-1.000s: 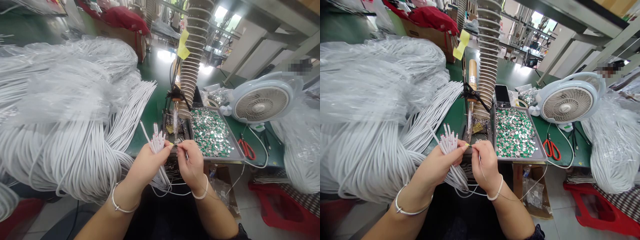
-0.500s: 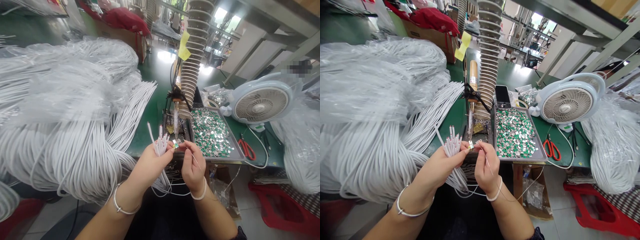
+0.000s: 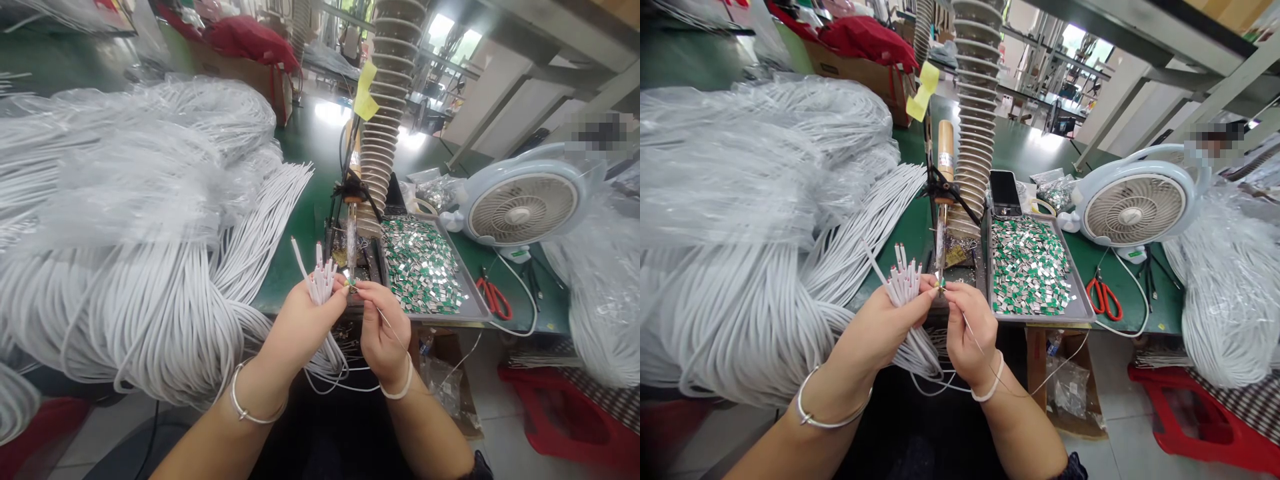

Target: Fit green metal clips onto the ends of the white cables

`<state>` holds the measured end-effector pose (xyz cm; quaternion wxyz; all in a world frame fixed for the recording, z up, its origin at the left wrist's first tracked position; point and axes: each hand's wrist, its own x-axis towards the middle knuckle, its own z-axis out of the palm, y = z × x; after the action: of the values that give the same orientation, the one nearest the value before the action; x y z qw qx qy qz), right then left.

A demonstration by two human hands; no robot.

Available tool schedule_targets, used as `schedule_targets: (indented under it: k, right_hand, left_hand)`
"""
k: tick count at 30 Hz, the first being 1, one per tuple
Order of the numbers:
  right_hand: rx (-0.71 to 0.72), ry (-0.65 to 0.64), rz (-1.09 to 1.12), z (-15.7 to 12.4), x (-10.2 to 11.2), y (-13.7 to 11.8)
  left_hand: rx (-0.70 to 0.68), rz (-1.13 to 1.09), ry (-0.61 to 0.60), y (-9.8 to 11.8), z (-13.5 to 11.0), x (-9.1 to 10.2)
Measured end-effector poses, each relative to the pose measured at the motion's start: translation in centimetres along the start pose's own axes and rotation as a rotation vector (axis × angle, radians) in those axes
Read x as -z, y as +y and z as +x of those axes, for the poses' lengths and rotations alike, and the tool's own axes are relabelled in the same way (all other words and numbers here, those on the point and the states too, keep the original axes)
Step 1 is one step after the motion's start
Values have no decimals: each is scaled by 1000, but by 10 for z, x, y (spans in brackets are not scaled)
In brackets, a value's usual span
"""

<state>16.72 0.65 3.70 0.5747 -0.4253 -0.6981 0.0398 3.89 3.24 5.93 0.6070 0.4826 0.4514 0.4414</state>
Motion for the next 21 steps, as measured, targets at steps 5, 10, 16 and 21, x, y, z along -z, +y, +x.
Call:
schedule_targets:
  k: [5,10,16,21]
  right_hand:
    - [2,10,-9,3,-2,0]
    - [0,13,-18,4,-2,0]
    - [10,14,-8,5,-2,1]
    - [15,16,-4,6,-2,0]
  left_hand:
    - [-26,9,-1,1,1,0]
    - [-47,2,3,0,2,0]
    - [-66,-4,7,4,-1,0]
    - [-71,9,9,6,-2,-1]
